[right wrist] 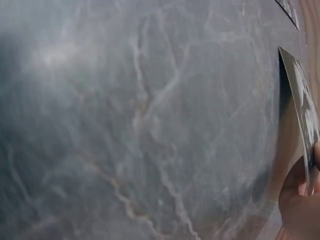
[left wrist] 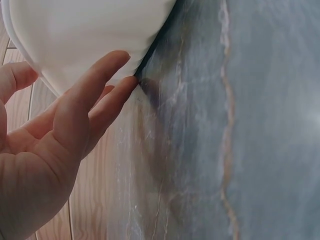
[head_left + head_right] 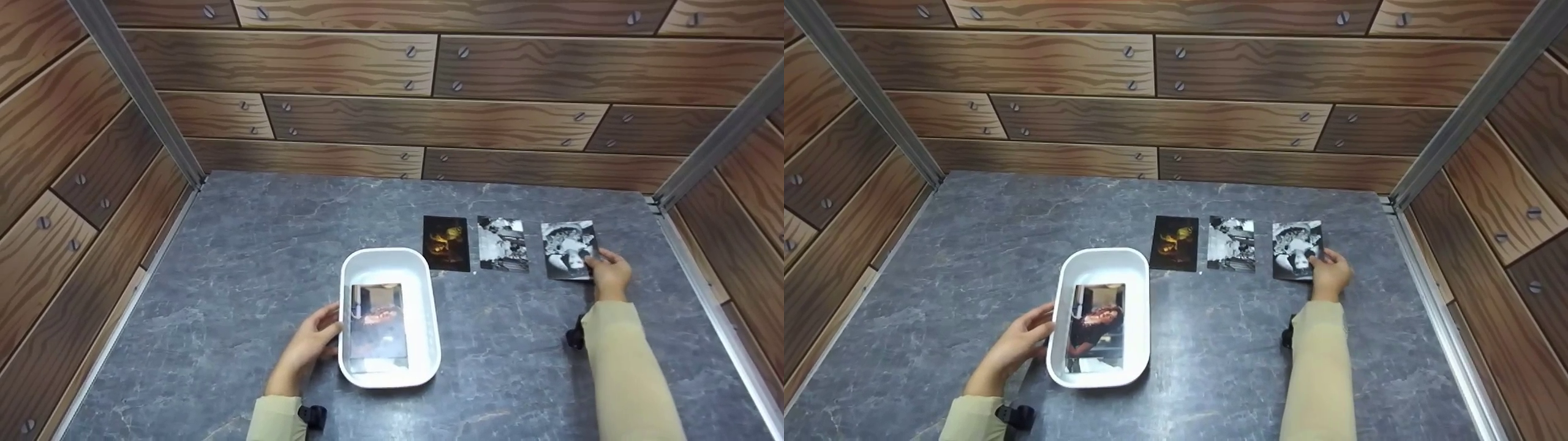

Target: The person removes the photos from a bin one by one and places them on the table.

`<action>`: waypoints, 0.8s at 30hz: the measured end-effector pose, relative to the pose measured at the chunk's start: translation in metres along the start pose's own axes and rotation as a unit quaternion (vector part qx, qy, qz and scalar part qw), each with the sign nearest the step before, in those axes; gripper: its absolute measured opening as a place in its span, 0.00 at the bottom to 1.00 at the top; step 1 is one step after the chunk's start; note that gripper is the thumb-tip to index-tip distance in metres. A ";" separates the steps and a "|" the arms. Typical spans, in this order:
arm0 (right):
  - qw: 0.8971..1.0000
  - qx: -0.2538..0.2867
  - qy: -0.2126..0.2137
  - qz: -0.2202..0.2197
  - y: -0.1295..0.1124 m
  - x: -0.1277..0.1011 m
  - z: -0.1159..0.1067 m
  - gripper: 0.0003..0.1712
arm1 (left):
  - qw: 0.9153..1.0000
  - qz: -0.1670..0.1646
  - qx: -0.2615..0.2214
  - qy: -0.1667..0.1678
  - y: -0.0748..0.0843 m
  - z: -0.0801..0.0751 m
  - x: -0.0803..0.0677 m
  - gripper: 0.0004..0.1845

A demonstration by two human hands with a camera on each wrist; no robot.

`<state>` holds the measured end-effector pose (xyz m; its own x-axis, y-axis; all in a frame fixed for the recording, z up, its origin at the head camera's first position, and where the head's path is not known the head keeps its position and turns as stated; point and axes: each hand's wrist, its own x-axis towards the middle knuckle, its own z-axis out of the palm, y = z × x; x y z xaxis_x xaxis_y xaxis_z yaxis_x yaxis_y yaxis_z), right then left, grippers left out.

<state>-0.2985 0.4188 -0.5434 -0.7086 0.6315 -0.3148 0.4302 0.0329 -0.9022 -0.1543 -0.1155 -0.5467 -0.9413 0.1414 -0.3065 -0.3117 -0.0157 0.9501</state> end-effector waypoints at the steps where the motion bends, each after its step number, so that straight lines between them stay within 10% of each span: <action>1: 0.999 -0.026 0.008 -0.018 0.002 0.000 0.001 0.31 | 1.000 0.003 0.003 0.000 0.000 0.000 0.000 0.30; 8: 0.982 -0.142 0.070 -0.099 0.012 -0.007 0.011 0.25 | 1.000 -0.001 0.006 0.001 0.001 0.001 -0.001 0.30; 24: 0.956 -0.272 0.044 -0.098 0.003 -0.015 0.024 0.23 | 1.000 -0.001 -0.010 -0.004 0.000 0.000 -0.001 0.31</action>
<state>-0.3004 0.3909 -0.5485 -0.7657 0.6340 -0.1088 0.5385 0.5393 -0.6474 -0.1538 -0.1159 -0.5464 -0.9398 0.1488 -0.3075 -0.3158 -0.0350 0.9482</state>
